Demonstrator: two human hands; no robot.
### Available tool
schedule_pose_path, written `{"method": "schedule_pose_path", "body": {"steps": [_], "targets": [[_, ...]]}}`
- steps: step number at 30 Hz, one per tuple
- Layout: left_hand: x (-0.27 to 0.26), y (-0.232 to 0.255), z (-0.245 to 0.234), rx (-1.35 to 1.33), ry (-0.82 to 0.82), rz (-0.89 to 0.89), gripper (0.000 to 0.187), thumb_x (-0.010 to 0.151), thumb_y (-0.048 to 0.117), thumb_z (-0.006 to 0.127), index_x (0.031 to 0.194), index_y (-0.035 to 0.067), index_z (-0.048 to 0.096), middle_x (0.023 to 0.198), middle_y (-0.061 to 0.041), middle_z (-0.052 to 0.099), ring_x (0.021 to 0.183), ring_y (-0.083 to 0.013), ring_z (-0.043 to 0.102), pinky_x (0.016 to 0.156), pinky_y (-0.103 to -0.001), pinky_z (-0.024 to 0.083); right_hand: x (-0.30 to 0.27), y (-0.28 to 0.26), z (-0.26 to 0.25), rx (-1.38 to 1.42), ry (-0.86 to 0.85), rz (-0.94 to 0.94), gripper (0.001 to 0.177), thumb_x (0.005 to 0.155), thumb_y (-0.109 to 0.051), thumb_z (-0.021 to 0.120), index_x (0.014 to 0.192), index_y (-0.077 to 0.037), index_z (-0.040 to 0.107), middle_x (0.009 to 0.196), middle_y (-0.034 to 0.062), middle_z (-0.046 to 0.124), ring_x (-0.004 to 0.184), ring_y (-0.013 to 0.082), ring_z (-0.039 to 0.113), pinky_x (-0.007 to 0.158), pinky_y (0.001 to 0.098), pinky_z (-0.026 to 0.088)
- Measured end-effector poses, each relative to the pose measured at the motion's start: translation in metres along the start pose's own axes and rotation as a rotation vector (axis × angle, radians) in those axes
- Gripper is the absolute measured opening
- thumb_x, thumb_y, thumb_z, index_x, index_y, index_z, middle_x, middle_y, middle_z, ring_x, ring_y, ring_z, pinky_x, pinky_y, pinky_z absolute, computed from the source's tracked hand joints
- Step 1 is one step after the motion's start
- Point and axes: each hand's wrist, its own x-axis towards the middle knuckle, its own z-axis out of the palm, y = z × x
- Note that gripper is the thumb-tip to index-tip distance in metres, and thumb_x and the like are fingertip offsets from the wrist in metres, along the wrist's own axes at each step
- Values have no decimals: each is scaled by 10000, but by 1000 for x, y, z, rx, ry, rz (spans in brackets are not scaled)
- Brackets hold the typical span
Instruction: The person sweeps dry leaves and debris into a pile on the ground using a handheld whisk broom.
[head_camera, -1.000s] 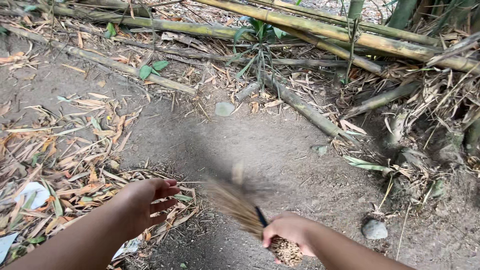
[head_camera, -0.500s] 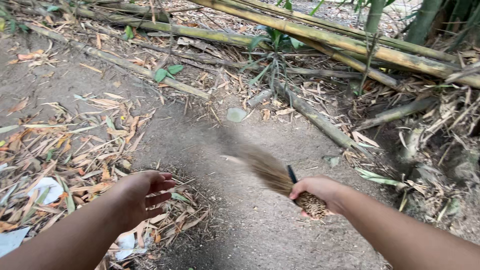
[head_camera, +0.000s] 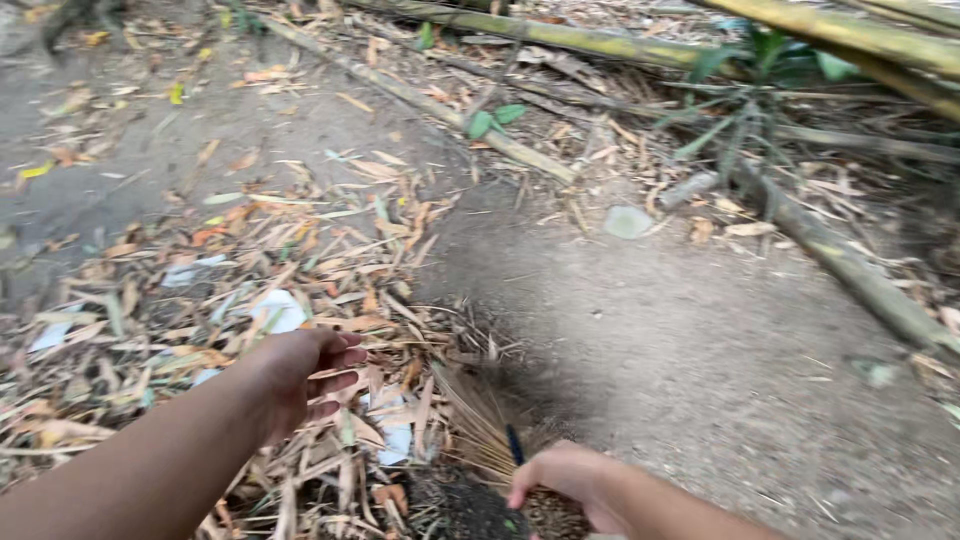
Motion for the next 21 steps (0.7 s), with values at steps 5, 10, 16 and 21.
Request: {"method": "schedule_pose_path", "body": {"steps": [5, 10, 16, 21], "targets": [[-1, -3, -38, -16, 87, 6, 284, 1067, 264, 447, 1102, 114, 686, 1011, -19, 707, 933, -178, 598, 924, -428, 431, -7, -49, 46, -59, -246, -58, 267, 844, -94, 712, 1071, -26, 591, 819, 151, 657, 594, 235, 685, 504, 374, 566], [2, 7, -40, -56, 87, 14, 294, 1087, 272, 428, 1119, 109, 671, 1014, -29, 706, 928, -188, 587, 919, -432, 427, -29, -80, 39, -97, -401, -143, 370, 806, -84, 698, 1157, -23, 597, 883, 174, 682, 572, 237, 688, 471, 347, 565], [13, 21, -23, -66, 42, 17, 288, 1093, 265, 424, 1131, 90, 649, 1032, -43, 741, 980, -192, 623, 983, -461, 427, -71, -123, -19, -202, -89, -235, 664, 671, -9, 725, 1323, -93, 636, 941, 176, 708, 558, 263, 676, 474, 366, 595], [15, 20, -7, -80, 3, 26, 261, 1070, 242, 458, 1117, 110, 678, 1009, -23, 717, 949, -183, 619, 973, -461, 432, -69, -157, -52, -175, 83, -283, 477, 708, -12, 766, 1157, 9, 607, 869, 149, 658, 581, 247, 672, 493, 381, 598]]}}
